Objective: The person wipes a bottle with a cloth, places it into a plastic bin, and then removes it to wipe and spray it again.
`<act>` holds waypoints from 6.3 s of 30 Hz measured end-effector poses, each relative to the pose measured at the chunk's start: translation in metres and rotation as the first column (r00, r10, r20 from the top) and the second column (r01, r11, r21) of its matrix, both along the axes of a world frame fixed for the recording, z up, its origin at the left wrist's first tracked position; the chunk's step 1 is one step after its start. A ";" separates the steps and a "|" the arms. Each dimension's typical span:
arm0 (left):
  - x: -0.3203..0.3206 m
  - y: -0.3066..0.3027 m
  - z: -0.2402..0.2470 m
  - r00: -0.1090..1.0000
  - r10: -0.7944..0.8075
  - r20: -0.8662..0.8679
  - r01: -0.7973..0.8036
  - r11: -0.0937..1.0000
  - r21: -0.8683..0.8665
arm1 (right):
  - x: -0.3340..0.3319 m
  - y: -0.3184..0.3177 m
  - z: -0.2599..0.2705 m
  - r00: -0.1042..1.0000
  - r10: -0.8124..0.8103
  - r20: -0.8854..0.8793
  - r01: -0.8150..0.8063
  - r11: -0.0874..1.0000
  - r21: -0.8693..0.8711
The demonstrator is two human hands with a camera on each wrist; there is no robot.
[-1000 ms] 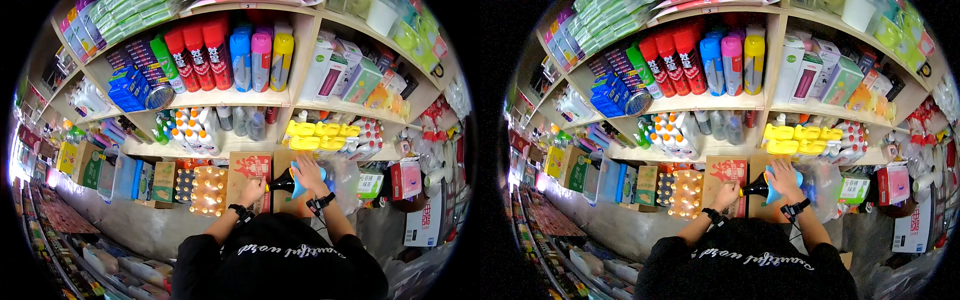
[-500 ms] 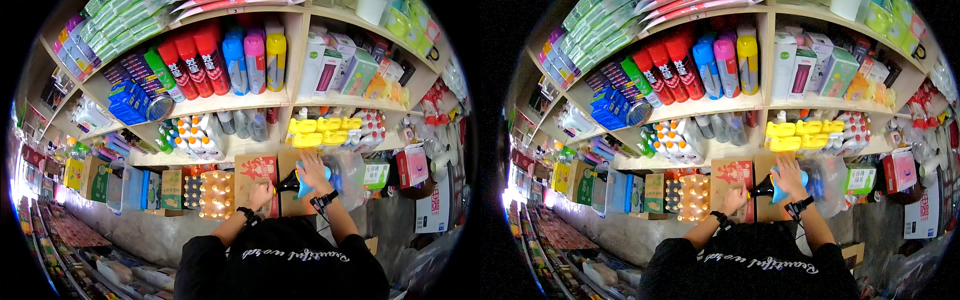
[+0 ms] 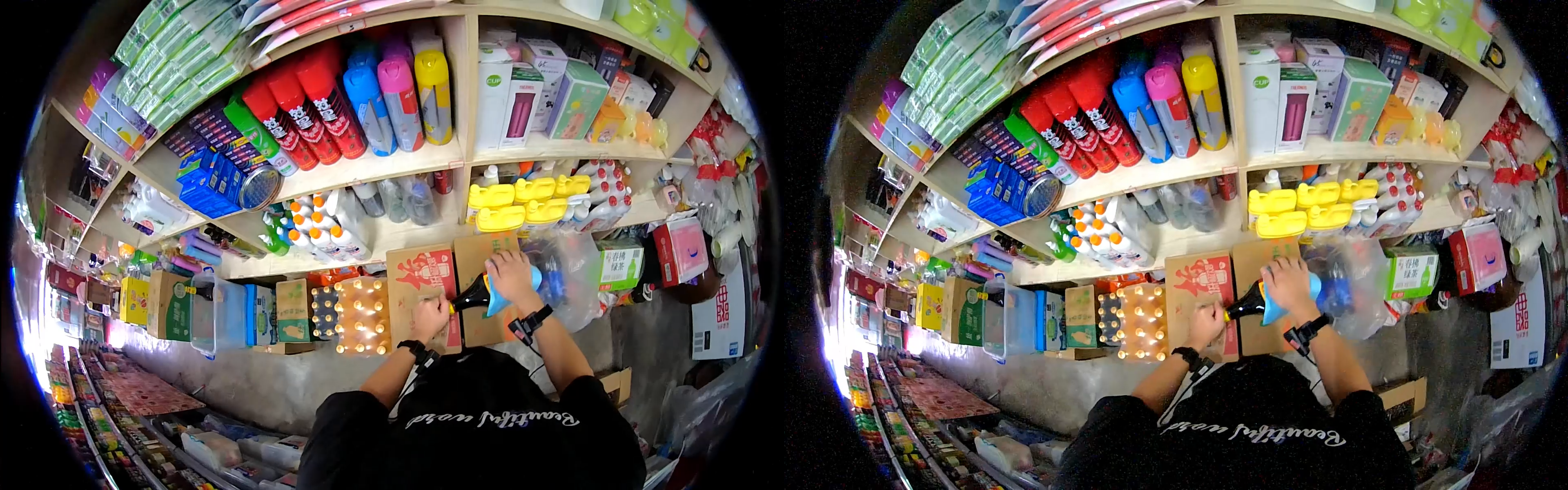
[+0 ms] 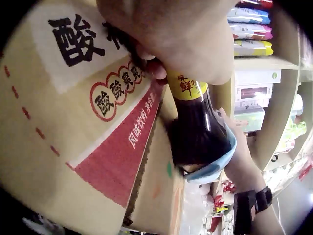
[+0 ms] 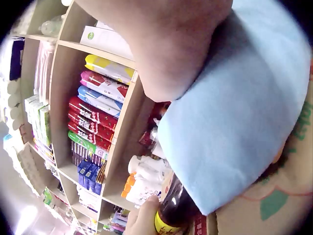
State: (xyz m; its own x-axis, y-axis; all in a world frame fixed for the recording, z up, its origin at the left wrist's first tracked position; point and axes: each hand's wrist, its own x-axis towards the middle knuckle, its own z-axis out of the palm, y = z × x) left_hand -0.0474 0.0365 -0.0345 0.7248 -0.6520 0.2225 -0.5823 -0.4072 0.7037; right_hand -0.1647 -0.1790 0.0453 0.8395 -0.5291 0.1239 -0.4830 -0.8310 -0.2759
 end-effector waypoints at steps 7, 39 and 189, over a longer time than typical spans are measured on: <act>-0.004 0.005 0.001 0.993 0.088 -0.081 -0.083 0.994 0.067 | 0.002 0.007 -0.002 0.997 -0.062 0.039 0.061 0.998 0.024; -0.009 0.010 -0.007 0.965 0.154 -0.212 -0.137 0.986 0.094 | 0.009 -0.001 0.002 0.995 0.024 -0.101 -0.020 0.999 0.035; 0.023 0.046 -0.003 0.787 -0.173 -0.593 -0.063 0.932 -0.357 | 0.041 -0.006 -0.008 0.785 0.579 -0.220 -0.596 0.803 -0.013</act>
State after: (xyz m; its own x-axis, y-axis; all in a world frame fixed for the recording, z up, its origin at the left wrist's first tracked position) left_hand -0.0242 0.0830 -0.0378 0.7482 -0.6625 -0.0363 0.0000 -0.0547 0.9985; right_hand -0.1241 -0.1849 0.0369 0.9952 0.0794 -0.0573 0.0699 -0.9859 -0.1519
